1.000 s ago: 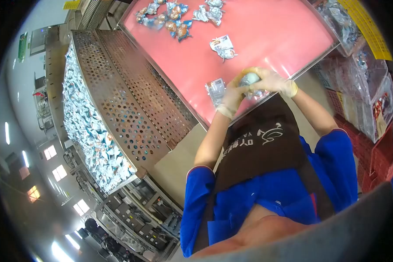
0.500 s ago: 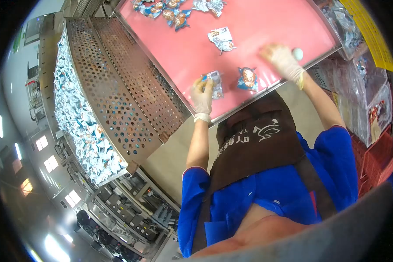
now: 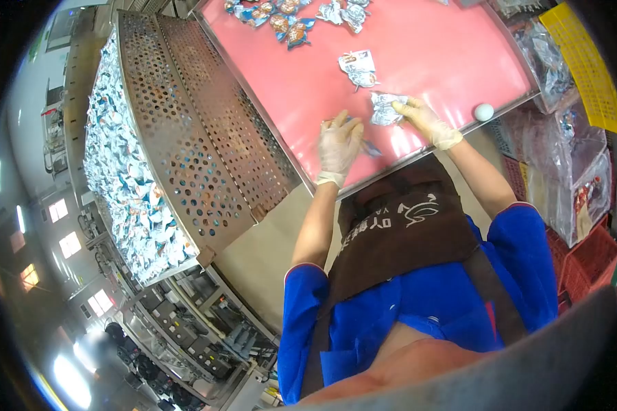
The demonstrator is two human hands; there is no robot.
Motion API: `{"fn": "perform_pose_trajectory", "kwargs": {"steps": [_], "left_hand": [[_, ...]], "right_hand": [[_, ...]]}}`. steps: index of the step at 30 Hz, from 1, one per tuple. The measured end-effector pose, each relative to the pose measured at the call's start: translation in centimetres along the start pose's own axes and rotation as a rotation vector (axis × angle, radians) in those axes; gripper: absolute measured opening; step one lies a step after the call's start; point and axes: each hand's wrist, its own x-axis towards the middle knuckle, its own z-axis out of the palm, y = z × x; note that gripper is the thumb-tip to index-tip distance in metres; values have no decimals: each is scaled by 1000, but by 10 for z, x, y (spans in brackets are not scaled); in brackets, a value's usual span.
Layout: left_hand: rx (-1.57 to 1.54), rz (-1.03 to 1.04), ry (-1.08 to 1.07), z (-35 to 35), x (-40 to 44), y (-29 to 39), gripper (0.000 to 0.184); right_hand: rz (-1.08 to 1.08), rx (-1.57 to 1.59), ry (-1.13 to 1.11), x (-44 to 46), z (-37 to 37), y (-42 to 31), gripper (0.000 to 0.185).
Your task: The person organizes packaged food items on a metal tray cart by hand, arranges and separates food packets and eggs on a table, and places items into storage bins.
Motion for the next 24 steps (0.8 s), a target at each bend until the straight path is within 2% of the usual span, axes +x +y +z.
{"fn": "perform_pose_trajectory", "kwargs": {"steps": [1,4,7,8,10,14,16,17,20,22,24], "left_hand": [[-81,11,-29,5,4,0,36],[-727,-145,-18,14,14,20,38],[-959,-533,-195,-5,20,47,34],[-1023,-557,-156,0,19,46,32],[-1144,-604,-76,10,19,43,26],[-954,-521,-154,2,20,39,21],[-822,-460,-232,-4,20,36,19],[-853,-473,-197,-5,17,38,18],[-982,-489,-75,-7,17,43,14],[-1111,-494,12,0,18,32,13],[-1105,-557,-28,-2,17,28,12]], "right_hand": [[12,96,-11,-1,1,-3,41],[-50,64,-89,-6,7,-5,46],[14,-7,-85,-22,24,-26,62],[-24,-11,-59,-21,26,-25,63],[-42,-227,-32,-30,35,-41,60],[-179,-505,80,-23,40,-53,44],[-60,-636,51,-17,43,-63,33],[-1,-699,36,-15,45,-67,29],[-90,-493,205,-4,44,-65,24],[-118,-513,234,-12,57,-67,24],[-155,-495,257,-13,58,-56,26]]}}
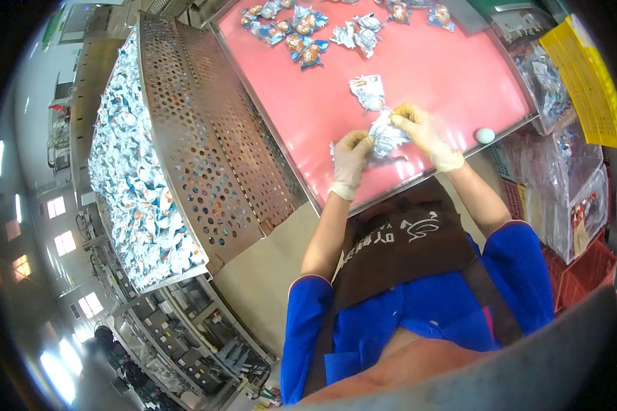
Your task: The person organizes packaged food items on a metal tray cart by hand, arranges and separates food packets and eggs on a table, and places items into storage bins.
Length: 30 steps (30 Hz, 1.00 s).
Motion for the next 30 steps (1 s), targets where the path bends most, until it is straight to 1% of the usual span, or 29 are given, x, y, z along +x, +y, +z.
{"fn": "perform_pose_trajectory", "kwargs": {"steps": [1,3,4,5,7,10,12,13,15,16,17,19,20,23,26,29,30], "left_hand": [[6,-33,0,-2,-1,1,12],[114,34,-21,-2,-6,2,11],[167,84,-35,0,-3,2,11],[192,138,-39,-4,4,-14,15],[108,114,-48,6,-1,-4,22],[122,39,-24,5,1,-4,25],[249,80,-27,1,-1,-4,25],[314,100,-27,0,-1,-2,25],[537,277,-69,-1,0,2,21],[649,362,-90,-1,-1,3,20],[762,446,-114,-2,-3,4,18],[881,510,-193,2,-7,14,18],[940,543,-236,3,-8,18,18],[905,325,-313,1,-10,19,19],[324,25,-255,-14,17,-41,18],[-40,-134,-235,-3,6,-26,21],[-32,-169,-257,-7,3,-27,22]], "right_hand": [[8,-12,-4,-1,2,1,26],[-1,-35,-5,-3,5,-1,28],[-51,-44,-3,-1,4,11,27],[-80,-4,6,0,3,17,25],[-114,60,19,-5,5,15,24],[-89,161,-12,-7,4,21,23],[-28,199,-67,-1,-4,30,24],[-49,149,-118,-1,-7,28,24],[-85,48,-222,-4,-16,18,25],[-221,-114,-208,-5,-15,15,33],[-254,-350,-298,-3,-16,9,35],[-309,-826,-465,3,-24,-9,39],[-281,-902,-545,1,-24,-18,43],[-312,-862,-638,-2,-24,-25,34],[-840,-955,-379,-4,-10,-1,23],[-946,-1232,-363,-14,3,-18,13],[-947,-1212,-385,-17,5,-15,11]]}}
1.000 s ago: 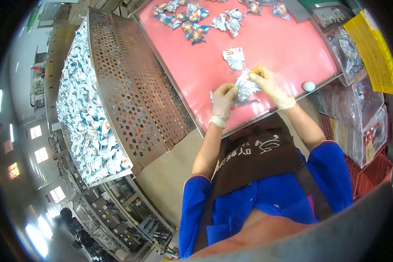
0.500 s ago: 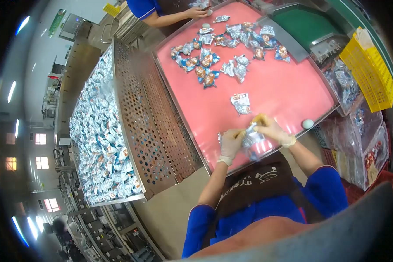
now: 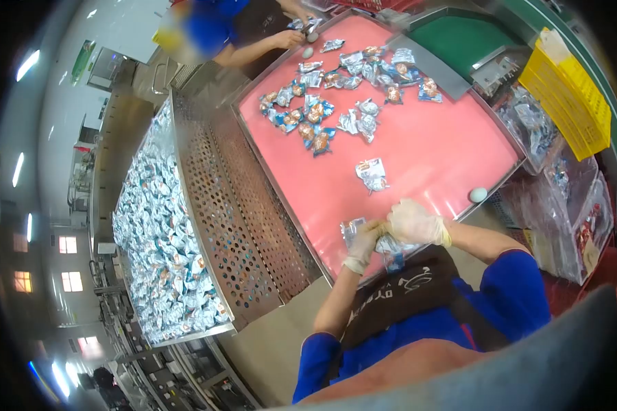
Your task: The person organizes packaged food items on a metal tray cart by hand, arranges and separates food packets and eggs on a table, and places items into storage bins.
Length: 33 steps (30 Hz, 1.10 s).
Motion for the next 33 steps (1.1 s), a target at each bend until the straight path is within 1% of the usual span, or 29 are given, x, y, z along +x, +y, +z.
{"fn": "perform_pose_trajectory", "kwargs": {"steps": [2,3,4,5,6,7,9,10,12,13,15,16,18,19,21,24,25,28,31,33], "left_hand": [[24,-44,-95,2,2,-2,24],[1,-103,-46,12,-5,5,26],[26,-80,-62,5,3,-9,27],[65,-22,-111,-4,9,-23,28],[91,-31,-175,3,-4,-9,29],[239,-35,-110,-1,-4,-15,26],[282,-56,-158,-6,-6,-25,28],[281,-41,-177,-3,-12,-22,24],[275,-12,-204,2,-24,-18,17],[273,22,-166,2,-24,-21,19],[268,86,-90,6,-23,-33,24],[291,71,-44,6,-20,-38,23],[342,37,49,5,-18,-40,21],[194,35,60,7,-19,-39,20],[-103,27,84,11,-23,-34,18],[-210,16,42,7,-25,-18,17],[-208,5,22,6,-26,-15,18],[-176,-6,-9,3,-26,-15,20],[-124,15,3,9,-29,-13,23],[-122,23,-21,10,-33,-4,25]], "right_hand": [[4,-7,-4,-10,-1,2,8],[87,-16,-175,-5,-12,-1,9],[66,51,-42,-12,-1,4,15],[59,222,122,-19,9,11,28],[146,293,-30,-22,4,10,33],[234,375,-179,-23,-5,9,38],[242,397,-340,-22,-20,7,41],[241,413,-428,-22,-23,6,42],[206,469,-386,-25,-19,3,38],[186,497,-366,-26,-17,0,36],[48,142,-371,-17,-19,-13,29],[-20,-34,-370,-12,-21,-19,26],[-129,-115,-316,-6,-11,-19,19],[-185,-156,-290,-3,-6,-18,15],[-126,-165,-237,1,-2,-18,12],[-84,-153,-147,7,-12,-18,12],[-77,-141,-117,7,-17,-19,12],[-140,-125,-168,9,-25,-16,19],[57,-10,-211,9,-33,-21,31],[91,229,-169,4,-41,-13,38]]}}
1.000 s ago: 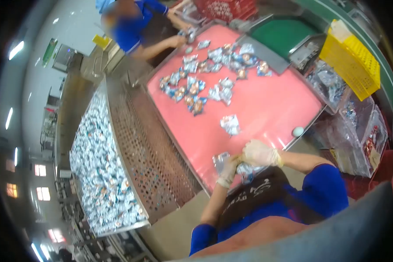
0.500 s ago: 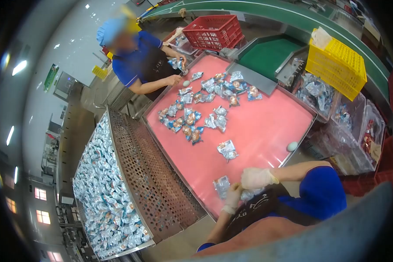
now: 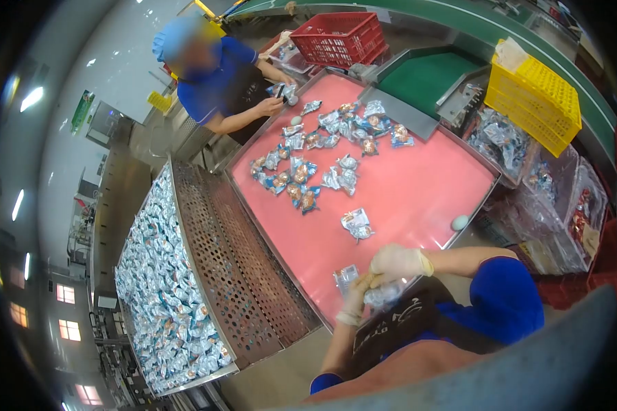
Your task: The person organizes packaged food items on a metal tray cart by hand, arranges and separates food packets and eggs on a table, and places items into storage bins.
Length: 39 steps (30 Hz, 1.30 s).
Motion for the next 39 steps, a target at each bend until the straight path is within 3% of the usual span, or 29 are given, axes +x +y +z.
{"fn": "perform_pose_trajectory", "kwargs": {"steps": [7,10,13,15,17,19,23,27,30,35,38,39], "left_hand": [[496,58,-79,-6,-8,10,23],[387,120,40,-10,1,-13,19],[249,42,137,-13,18,-32,22],[-38,40,123,-32,35,-44,20],[-194,26,135,-34,43,-51,21],[-223,-14,191,-29,36,-53,25],[-245,-42,25,6,4,-14,41],[-555,-81,-263,-9,12,-44,49],[-375,-17,-263,-11,7,-49,49],[-305,84,-240,3,3,-23,74],[-259,68,-255,-19,20,-41,76],[-344,43,-210,-15,15,-32,70]], "right_hand": [[62,204,-119,-10,12,12,42],[1,233,-36,-10,22,21,38],[-81,-170,-91,0,15,7,33],[-290,-52,197,7,21,-40,31],[-358,73,330,6,23,-49,29],[-288,221,301,6,30,-40,28],[32,436,296,-1,9,-10,24],[-15,481,408,4,-3,4,18],[28,530,417,12,-3,2,16],[169,672,391,22,-2,-4,19],[226,623,414,27,17,8,19],[335,645,367,27,20,10,17]]}}
